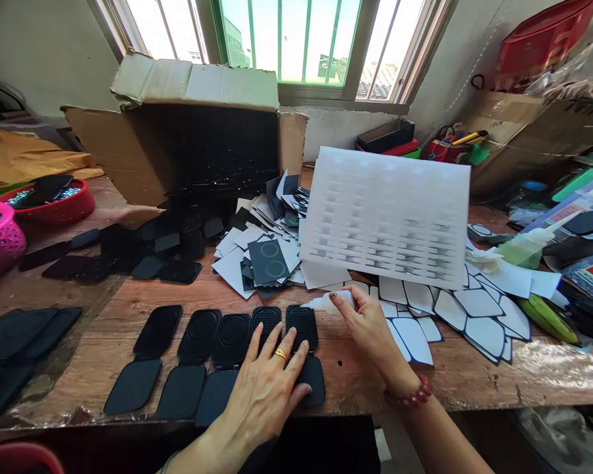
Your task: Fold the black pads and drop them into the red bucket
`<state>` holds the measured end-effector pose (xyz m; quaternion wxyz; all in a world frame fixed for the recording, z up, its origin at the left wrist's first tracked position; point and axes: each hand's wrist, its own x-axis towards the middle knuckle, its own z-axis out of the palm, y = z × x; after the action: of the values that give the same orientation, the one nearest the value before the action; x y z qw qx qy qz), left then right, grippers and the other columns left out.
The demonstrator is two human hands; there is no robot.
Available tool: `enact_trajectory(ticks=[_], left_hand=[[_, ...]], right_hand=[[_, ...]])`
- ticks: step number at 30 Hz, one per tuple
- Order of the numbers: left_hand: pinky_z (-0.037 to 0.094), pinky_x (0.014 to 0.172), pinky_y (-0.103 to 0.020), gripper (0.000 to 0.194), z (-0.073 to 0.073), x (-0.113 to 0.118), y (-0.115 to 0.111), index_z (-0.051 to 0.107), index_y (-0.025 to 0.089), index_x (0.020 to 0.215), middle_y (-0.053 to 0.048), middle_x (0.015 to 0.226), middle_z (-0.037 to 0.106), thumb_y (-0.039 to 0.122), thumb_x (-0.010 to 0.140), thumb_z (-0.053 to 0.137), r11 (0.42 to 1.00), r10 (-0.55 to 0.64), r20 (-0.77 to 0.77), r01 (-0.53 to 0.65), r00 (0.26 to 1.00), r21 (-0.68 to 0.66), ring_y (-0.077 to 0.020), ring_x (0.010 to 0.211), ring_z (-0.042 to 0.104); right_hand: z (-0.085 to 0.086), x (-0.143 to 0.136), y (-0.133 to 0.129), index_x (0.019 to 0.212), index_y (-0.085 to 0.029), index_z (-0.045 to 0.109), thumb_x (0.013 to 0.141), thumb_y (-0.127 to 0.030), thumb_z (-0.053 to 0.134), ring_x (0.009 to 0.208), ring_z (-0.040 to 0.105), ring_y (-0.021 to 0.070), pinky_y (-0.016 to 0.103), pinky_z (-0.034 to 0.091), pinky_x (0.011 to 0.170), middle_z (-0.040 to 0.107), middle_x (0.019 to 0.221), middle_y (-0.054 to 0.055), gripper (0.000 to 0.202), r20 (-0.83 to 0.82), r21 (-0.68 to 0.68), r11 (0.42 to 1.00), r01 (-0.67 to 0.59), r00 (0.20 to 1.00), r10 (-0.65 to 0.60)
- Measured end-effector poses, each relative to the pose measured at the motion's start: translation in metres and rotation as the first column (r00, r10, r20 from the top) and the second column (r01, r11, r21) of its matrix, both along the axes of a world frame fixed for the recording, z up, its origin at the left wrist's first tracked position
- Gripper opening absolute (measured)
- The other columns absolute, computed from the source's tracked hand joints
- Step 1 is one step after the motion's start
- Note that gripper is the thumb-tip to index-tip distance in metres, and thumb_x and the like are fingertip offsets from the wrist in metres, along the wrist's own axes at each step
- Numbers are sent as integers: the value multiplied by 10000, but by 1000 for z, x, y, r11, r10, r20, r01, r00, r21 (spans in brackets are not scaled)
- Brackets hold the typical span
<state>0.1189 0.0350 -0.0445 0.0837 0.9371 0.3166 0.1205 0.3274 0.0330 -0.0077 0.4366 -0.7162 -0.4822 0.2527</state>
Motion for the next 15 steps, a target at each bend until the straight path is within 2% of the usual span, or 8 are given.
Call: enact_trajectory(ticks=[3,8,15], left_hand=[[364,1095,-621,520,2,0,1,592,185,1323,-170,1385,564,484,898,564,1000,-8,-13,8,1000,-9,-386,1325,469],[358,1090,-637,527,4,1,1,588,174,1328,-182,1399,546,480,901,560,1000,-11,-26,11,1000,-23,-397,1332,457],[345,1116,-600,507,9,0,0,576,212,1339,-140,1412,547,490,917,538,999,10,-51,-12,999,-39,-355,1349,448]], right_hand=[[-2,4,6,778,-182,650,840,-562,554,612,479,145,264,392,576,566,661,-1,397,54,3,1000,-30,998,29],[-7,8,14,808,-176,657,839,-571,546,611,487,150,266,384,571,573,652,0,411,83,-36,997,-72,994,75],[-7,10,21,779,-181,655,830,-545,543,648,529,172,273,395,589,631,696,29,385,121,-41,994,-104,987,108]])
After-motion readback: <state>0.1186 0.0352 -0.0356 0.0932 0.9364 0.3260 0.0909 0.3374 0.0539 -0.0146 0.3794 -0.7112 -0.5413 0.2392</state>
